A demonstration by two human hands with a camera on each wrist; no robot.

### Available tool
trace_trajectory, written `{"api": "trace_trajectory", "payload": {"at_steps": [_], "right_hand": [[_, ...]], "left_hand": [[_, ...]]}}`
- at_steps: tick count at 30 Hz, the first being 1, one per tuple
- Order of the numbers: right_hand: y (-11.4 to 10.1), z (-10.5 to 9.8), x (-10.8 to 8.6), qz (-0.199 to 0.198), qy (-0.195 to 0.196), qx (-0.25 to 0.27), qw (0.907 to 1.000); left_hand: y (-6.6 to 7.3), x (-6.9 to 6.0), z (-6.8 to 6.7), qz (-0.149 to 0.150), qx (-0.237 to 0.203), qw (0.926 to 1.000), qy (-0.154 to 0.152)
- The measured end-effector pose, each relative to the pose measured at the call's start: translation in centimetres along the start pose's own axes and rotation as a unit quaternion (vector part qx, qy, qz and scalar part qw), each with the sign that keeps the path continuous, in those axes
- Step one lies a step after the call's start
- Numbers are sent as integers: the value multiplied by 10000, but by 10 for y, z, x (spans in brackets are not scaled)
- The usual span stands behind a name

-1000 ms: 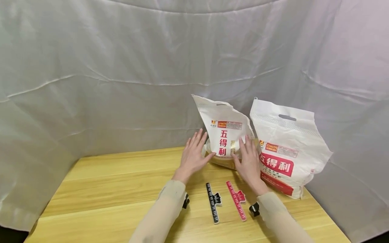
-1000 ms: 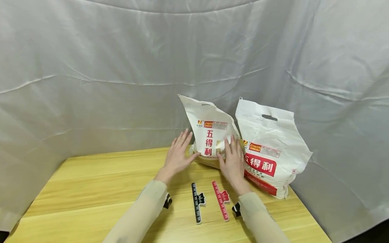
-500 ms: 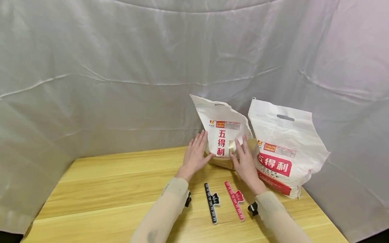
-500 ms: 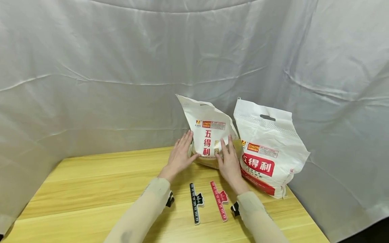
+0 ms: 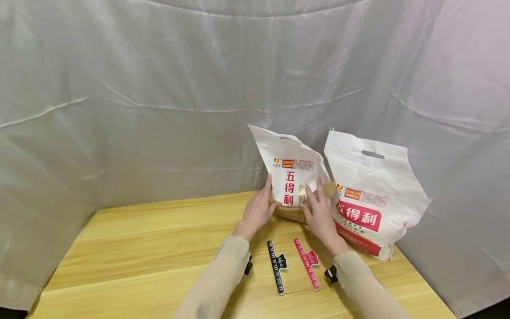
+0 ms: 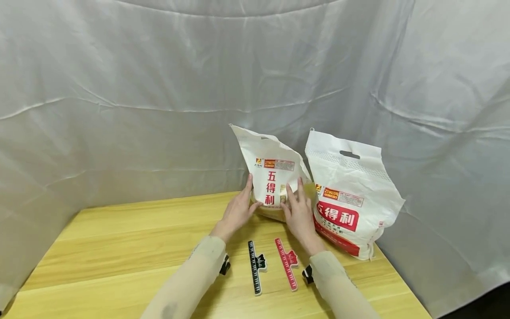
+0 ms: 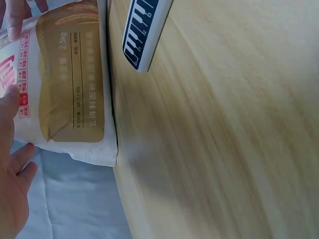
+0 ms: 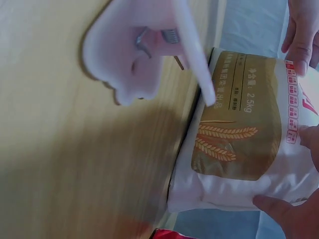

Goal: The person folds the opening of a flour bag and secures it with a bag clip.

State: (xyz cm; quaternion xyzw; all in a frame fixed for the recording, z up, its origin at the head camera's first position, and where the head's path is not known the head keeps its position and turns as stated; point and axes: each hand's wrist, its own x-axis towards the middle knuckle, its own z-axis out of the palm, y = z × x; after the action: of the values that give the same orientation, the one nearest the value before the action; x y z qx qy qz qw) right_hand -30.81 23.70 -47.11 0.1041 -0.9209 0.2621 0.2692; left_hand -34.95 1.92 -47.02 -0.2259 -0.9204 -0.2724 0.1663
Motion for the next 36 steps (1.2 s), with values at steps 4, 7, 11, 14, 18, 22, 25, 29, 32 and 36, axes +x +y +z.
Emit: {"api": "trace_trajectory", "payload": {"at_steps": [4, 7, 11, 14, 18, 22, 25, 29, 32, 36], "right_hand": [[2, 1, -1, -132, 91, -98, 9998], [3, 2, -1, -238, 68, -133, 9996], [5, 1, 1, -301, -128, -147, 9994], [7, -1, 3, -342, -262, -155, 9989], [12, -3, 3, -557, -291, -156, 9979], [18, -5, 2, -793, -275, -25, 9965], [21, -5, 1, -1011, -186, 137, 9946], [24, -4, 1, -1260, -86, 226, 9917], [25, -4, 1, -1402, -83, 289, 9897], [27, -1, 4, -1722, 11, 468, 9840]], "left_hand": [[0, -2, 0, 16, -127, 9999, 68], [0, -3, -2, 21, -208, 9997, 90], [-3, -3, -5, 100, -232, 9995, 191], [-5, -4, -7, 202, -189, 9993, 266], [-8, -5, -9, 249, -173, 9989, 346], [-9, -8, -10, 292, -149, 9982, 493], [-10, -10, -11, 353, -86, 9975, 599], [-13, -14, -11, 539, 10, 9954, 798], [-15, -17, -11, 650, 61, 9934, 940], [-15, -21, -15, 617, -22, 9936, 950]]}}
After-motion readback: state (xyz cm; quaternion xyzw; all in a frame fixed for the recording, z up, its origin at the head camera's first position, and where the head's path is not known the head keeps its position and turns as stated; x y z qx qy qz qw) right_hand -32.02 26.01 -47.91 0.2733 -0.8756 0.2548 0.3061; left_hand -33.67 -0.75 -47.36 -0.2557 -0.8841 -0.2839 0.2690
